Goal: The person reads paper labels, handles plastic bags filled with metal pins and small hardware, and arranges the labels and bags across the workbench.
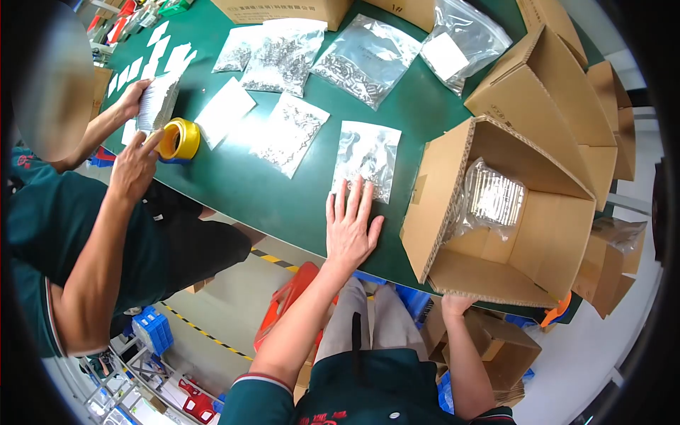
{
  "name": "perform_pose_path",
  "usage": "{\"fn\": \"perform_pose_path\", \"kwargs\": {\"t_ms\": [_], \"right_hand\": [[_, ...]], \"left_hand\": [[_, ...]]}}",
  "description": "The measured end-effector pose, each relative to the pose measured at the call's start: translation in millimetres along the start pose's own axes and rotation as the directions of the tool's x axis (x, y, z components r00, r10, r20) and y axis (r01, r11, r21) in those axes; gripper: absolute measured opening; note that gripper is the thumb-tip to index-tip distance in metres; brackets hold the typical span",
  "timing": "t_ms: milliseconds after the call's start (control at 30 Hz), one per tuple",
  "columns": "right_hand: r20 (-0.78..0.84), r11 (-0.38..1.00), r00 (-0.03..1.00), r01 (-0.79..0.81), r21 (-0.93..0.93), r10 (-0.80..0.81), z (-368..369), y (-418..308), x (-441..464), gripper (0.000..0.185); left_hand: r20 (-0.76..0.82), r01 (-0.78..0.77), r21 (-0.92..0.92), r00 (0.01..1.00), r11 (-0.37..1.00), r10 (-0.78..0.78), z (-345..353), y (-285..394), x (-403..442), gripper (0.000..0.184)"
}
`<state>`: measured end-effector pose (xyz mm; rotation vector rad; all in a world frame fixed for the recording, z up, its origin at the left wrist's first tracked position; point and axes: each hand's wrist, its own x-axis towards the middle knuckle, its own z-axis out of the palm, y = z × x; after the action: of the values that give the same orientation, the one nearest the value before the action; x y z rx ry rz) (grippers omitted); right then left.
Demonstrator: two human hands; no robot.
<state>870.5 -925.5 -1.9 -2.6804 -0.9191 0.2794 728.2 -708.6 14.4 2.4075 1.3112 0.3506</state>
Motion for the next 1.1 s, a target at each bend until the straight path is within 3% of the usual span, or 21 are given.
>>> {"fn": "perform_pose_path", "kwargs": {"t_ms": [133, 1100], "right_hand": [[0.038, 1.000, 0.999, 0.022, 0.001, -0.022, 6.0, 0.0, -1.1, 0.031], [0.086, 1.000, 0.996, 0.011, -0.024, -0.009, -9.9, 6.0, -12.9, 0.033]], "left_hand": [[0.117, -0.029, 0.060, 0.993, 0.998, 0.021, -2.9, 2.6, 4.0, 0.058], [0.153, -0.039, 0.084, 0.988, 0.996, 0.025, -0.8, 1.5, 5.6, 0.063]]}}
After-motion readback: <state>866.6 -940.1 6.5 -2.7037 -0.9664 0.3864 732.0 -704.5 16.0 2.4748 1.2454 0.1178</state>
